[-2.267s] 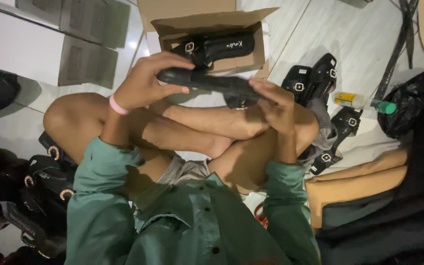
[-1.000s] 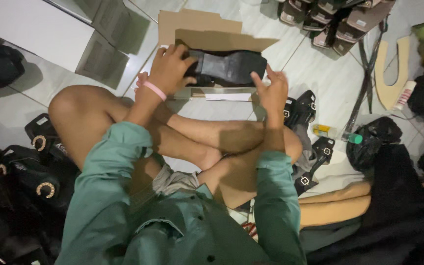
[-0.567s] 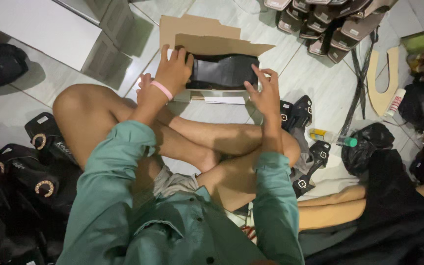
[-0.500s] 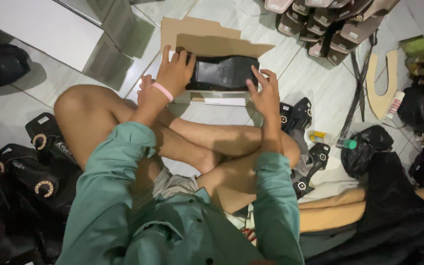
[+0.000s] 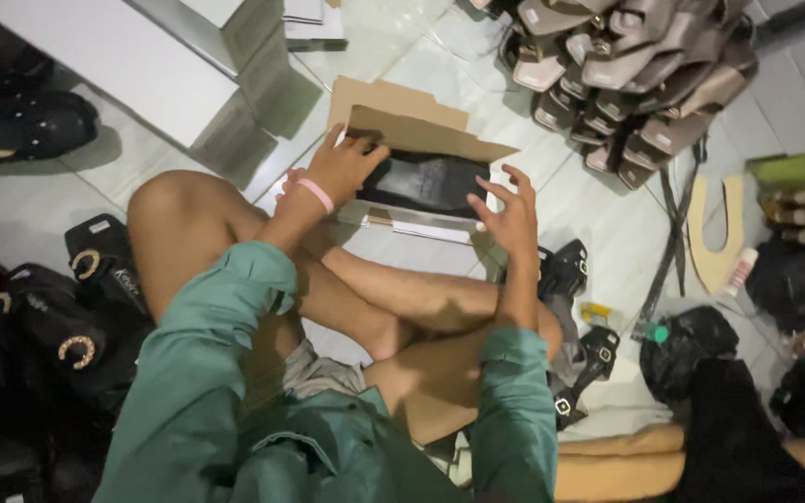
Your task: The person sits on the floor and cleans a black sandal using a cloth. They wipe the sole and upper parts of the shoe, then place it into a cardboard box. The person repeats the process with a second sandal, wiping it thoroughly before placing it in the box.
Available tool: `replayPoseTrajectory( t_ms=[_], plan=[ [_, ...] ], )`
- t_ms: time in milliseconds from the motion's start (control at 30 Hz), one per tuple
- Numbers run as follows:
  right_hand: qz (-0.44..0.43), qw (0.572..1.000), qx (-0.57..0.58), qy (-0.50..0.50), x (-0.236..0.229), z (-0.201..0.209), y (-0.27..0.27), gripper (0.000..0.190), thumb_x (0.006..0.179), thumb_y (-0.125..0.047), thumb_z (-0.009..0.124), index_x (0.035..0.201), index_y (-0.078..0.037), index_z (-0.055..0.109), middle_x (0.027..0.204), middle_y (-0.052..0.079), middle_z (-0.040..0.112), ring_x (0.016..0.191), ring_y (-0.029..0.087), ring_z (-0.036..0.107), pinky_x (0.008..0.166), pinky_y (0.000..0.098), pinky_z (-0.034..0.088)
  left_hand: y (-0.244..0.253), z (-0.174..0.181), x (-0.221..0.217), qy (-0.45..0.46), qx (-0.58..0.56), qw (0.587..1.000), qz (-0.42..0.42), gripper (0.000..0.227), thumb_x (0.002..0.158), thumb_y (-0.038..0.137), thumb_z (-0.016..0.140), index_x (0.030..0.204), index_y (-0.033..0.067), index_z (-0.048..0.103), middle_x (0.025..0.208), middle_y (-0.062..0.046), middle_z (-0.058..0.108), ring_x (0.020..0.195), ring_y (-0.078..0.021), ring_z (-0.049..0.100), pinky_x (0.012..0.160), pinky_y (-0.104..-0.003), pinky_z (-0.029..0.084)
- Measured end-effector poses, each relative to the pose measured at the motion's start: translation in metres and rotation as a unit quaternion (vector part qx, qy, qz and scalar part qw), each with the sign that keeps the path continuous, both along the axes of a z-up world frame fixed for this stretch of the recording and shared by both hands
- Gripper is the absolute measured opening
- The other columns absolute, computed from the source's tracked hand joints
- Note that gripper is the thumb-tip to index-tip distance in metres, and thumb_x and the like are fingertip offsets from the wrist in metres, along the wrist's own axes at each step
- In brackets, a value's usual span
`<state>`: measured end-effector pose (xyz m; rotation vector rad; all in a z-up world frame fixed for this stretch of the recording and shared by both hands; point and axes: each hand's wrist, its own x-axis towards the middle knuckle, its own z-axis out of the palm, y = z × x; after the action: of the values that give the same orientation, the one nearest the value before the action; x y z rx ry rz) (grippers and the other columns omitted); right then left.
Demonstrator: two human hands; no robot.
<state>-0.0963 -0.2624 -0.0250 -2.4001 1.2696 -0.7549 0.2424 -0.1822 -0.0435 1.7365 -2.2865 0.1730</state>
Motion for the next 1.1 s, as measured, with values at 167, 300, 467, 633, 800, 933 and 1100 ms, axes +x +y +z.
replayPoseTrajectory(
  t_ms=[167,300,467,633,800,933,1100],
  plan=[
    [-0.025,0.998,0.057,0.033,0.017,-0.001,0.006,0.049,0.087,-0.033,0.08,0.134,-0.023,0.07,0.144,0.014,0.057,0.118,0.034,0.061,0.098,0.044,0.051,0.004,0.005,0.001,0.019,0.063,0.998,0.005,0.052,0.066,0.017,0.084,0.115,0.0138,0.067,0.122,-0.009,0.067,0.112,-0.0275,0.067,0.114,-0.045,0.038],
    [-0.008,0.997,0.061,0.054,0.019,-0.003,0.0,0.05,0.087,-0.035,0.082,0.135,-0.025,0.071,0.137,0.019,0.06,0.118,0.038,0.062,0.096,0.0456,0.052,-0.002,-0.009,0.001,0.0,0.09,0.995,0.042,0.046,0.073,0.018,0.083,0.117,0.0178,0.07,0.115,-0.003,0.069,0.11,-0.0234,0.068,0.113,-0.049,0.038],
    [-0.015,0.988,0.147,0.036,0.023,-0.006,-0.003,0.05,0.089,-0.034,0.078,0.137,-0.024,0.067,0.124,0.02,0.068,0.112,0.034,0.066,0.097,0.0409,0.052,-0.009,-0.015,-0.001,-0.038,0.081,0.996,0.026,0.046,0.075,0.014,0.08,0.12,0.0179,0.071,0.111,-0.004,0.07,0.107,-0.0235,0.069,0.113,-0.052,0.035],
    [-0.009,0.984,0.16,-0.081,0.016,-0.016,-0.002,0.045,0.099,-0.021,0.069,0.142,-0.016,0.062,0.127,0.018,0.072,0.095,0.027,0.072,0.087,0.0348,0.055,0.026,0.003,0.015,0.175,0.015,0.983,0.053,0.035,0.079,0.012,0.076,0.113,0.0114,0.07,0.128,-0.019,0.067,0.114,-0.0357,0.066,0.095,-0.046,0.05],
    [-0.067,0.915,0.305,-0.255,0.003,-0.013,0.008,0.063,0.091,-0.006,0.058,0.152,-0.015,0.046,0.123,0.015,0.074,0.07,0.011,0.067,0.065,0.027,0.056,0.03,-0.018,0.045,0.432,0.116,0.884,0.135,0.066,0.09,0.012,0.074,0.15,0.0066,0.047,0.125,-0.027,0.067,0.103,-0.0413,0.07,0.091,-0.044,0.054],
    [-0.03,0.943,0.286,-0.167,-0.015,-0.009,0.006,0.067,0.09,-0.006,0.075,0.152,-0.012,0.051,0.127,0.019,0.073,0.085,0.01,0.069,0.073,0.0264,0.059,0.005,-0.044,0.056,0.453,0.157,0.877,0.039,0.073,0.084,0.01,0.076,0.153,0.0147,0.05,0.127,-0.024,0.07,0.11,-0.0374,0.072,0.09,-0.043,0.056],
    [0.018,0.95,0.3,-0.08,-0.036,-0.004,-0.012,0.082,0.082,-0.009,0.086,0.156,-0.015,0.051,0.129,0.018,0.072,0.106,0.014,0.068,0.084,0.0302,0.06,-0.024,-0.036,0.063,0.491,0.245,0.835,0.036,0.075,0.081,0.017,0.082,0.15,0.0206,0.054,0.129,-0.022,0.069,0.11,-0.0412,0.066,0.086,-0.045,0.057]
  ],
)
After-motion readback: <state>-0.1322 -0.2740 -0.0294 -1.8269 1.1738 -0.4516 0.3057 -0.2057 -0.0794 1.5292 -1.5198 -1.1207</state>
